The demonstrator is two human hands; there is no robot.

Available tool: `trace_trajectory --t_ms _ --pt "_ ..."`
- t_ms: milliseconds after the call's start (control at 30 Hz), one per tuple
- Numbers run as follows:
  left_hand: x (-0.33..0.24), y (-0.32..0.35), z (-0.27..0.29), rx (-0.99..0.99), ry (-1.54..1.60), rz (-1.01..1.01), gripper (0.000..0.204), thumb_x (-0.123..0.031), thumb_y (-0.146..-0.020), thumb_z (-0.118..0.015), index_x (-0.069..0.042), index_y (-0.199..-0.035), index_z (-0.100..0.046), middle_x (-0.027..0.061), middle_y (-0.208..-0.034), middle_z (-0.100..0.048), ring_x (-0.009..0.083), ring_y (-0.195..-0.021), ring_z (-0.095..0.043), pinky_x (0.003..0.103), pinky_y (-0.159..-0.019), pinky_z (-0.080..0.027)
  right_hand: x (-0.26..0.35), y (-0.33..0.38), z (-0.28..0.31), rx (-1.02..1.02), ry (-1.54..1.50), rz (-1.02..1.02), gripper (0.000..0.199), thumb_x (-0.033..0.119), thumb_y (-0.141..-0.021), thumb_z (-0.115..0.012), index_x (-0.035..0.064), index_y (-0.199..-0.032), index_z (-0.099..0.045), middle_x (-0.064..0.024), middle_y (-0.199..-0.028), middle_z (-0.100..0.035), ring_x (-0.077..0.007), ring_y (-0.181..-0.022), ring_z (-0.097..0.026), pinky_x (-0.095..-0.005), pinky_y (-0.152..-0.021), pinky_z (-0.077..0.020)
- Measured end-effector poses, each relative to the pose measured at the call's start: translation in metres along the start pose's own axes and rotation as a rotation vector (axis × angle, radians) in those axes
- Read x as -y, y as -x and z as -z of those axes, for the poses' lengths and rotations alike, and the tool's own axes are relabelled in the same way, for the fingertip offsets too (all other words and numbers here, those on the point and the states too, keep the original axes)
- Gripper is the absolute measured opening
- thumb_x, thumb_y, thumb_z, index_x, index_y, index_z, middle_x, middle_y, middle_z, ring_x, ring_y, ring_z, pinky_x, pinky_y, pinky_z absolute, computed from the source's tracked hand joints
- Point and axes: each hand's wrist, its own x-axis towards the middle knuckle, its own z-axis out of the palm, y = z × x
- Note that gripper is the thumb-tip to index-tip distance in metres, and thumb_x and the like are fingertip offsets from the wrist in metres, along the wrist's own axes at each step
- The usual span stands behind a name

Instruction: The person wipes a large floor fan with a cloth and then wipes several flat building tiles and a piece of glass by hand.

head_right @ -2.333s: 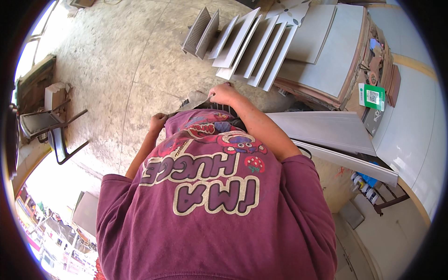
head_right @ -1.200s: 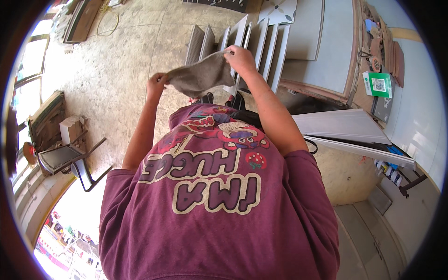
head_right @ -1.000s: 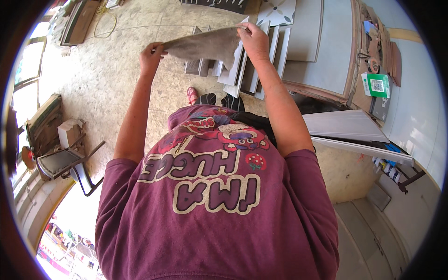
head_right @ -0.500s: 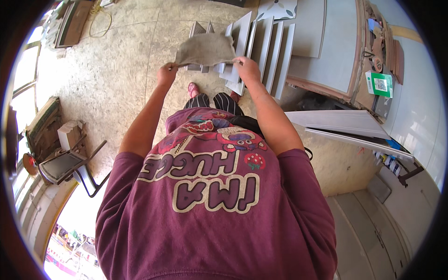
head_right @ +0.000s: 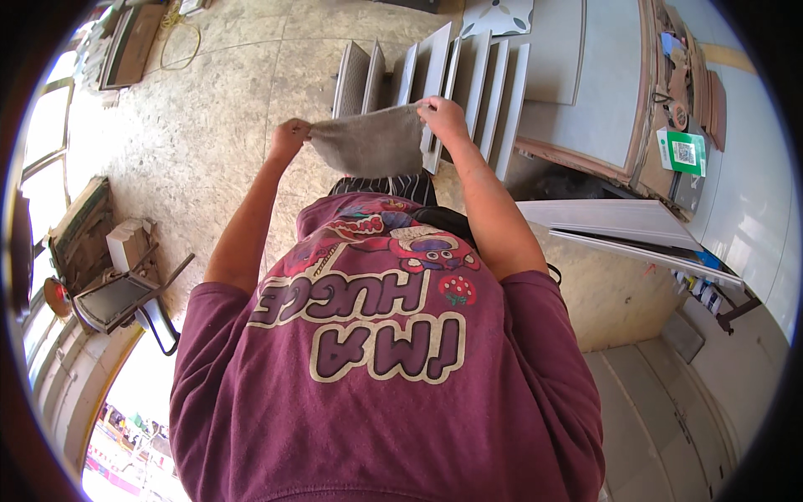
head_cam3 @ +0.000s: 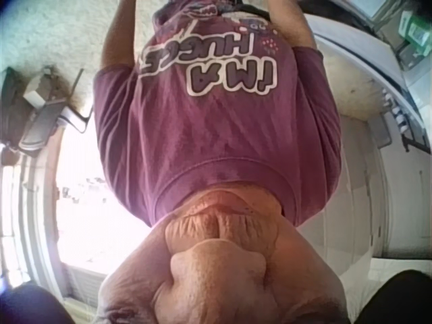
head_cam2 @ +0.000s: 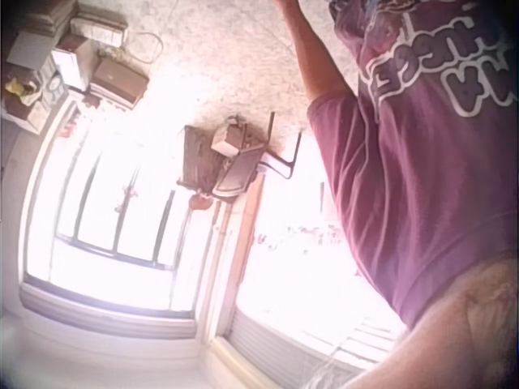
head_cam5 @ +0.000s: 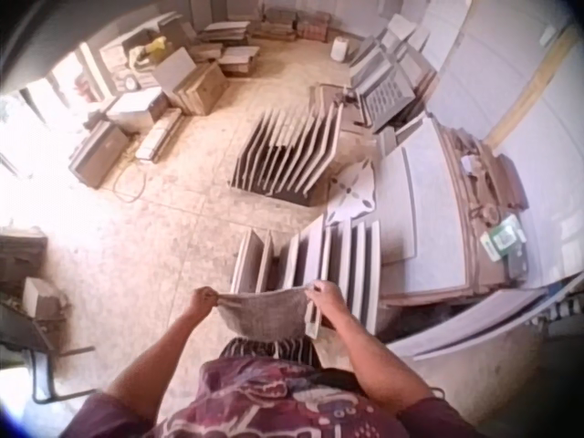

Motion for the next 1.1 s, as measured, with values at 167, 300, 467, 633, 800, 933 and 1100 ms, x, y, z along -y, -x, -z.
trace_trajectory --t_ms 167,300,467,633,800,933,1100 --pt "-0.051 -0.032 0.018 -0.153 0.052 -0.155 0.019 -0.019 -0.079 -0.057 -0.005 -0.088 -0.066 0.0088 -0.072 -0.066 0.0178 -0.069 -0.064 0.029 -0.063 -0.048 0.047 -0.004 0.022 -0.239 -0.087 0.124 0.020 0.019 -0.079 -0.059 0.0091 -0.095 -0.066 -0.0065 -0.073 -0.065 -0.0149 -0.069 -0.063 -0.0261 -0.065 -0.0470" --pt "-0.066 -0.037 0.016 -0.175 -0.035 -0.202 0.019 -0.019 -0.081 -0.057 -0.005 -0.090 -0.066 0.0074 -0.074 -0.066 0.0148 -0.069 -0.064 0.028 -0.062 -0.048 0.043 -0.004 0.027 -0.323 -0.077 0.171 0.019 0.020 -0.078 -0.060 0.0112 -0.094 -0.067 -0.0059 -0.072 -0.063 -0.0151 -0.066 -0.059 -0.0270 -0.063 -0.0464" --pt "-0.029 -0.017 -0.007 -0.165 -0.124 -0.160 0.018 -0.020 -0.078 -0.056 -0.007 -0.082 -0.067 0.0184 -0.079 -0.063 0.0338 -0.076 -0.062 0.039 -0.067 -0.049 0.007 0.014 0.006 -0.240 0.049 0.145 0.020 0.020 -0.077 -0.059 0.0126 -0.094 -0.065 -0.0106 -0.076 -0.062 -0.0224 -0.070 -0.060 -0.0330 -0.063 -0.0457" --pt "0.020 0.022 -0.029 0.046 -0.227 0.016 0.021 -0.025 -0.078 -0.055 -0.008 -0.081 -0.068 0.0186 -0.082 -0.063 0.0353 -0.080 -0.061 0.042 -0.072 -0.049 -0.037 0.024 -0.011 0.150 0.178 -0.128 0.025 0.017 -0.073 -0.062 0.0047 -0.094 -0.067 -0.0076 -0.071 -0.065 -0.0140 -0.063 -0.061 -0.0287 -0.060 -0.0480" --pt "0.050 0.058 -0.029 0.152 -0.204 0.135 0.019 -0.025 -0.074 -0.059 -0.010 -0.080 -0.069 0.0153 -0.082 -0.065 0.0313 -0.079 -0.063 0.039 -0.072 -0.050 -0.029 0.025 -0.016 0.310 0.203 -0.214 0.028 0.018 -0.071 -0.062 0.0090 -0.096 -0.067 -0.0093 -0.073 -0.066 -0.0176 -0.066 -0.063 -0.0311 -0.066 -0.0493" --pt "0.068 0.069 -0.028 0.129 -0.219 0.100 0.019 -0.025 -0.071 -0.059 -0.011 -0.078 -0.069 0.0144 -0.080 -0.065 0.0302 -0.078 -0.063 0.038 -0.072 -0.050 -0.026 0.024 -0.027 0.302 0.246 -0.175 0.030 0.021 -0.069 -0.062 0.0105 -0.097 -0.067 -0.0100 -0.078 -0.066 -0.0183 -0.068 -0.063 -0.0305 -0.069 -0.0494" --pt "0.080 0.069 -0.024 0.100 -0.181 0.117 0.019 -0.025 -0.069 -0.059 -0.011 -0.078 -0.070 0.0150 -0.079 -0.065 0.0303 -0.077 -0.063 0.038 -0.071 -0.050 -0.017 0.024 -0.038 0.326 0.295 -0.188 0.030 0.022 -0.069 -0.060 0.0127 -0.097 -0.066 -0.0096 -0.084 -0.066 -0.0203 -0.074 -0.064 -0.0323 -0.072 -0.0491"
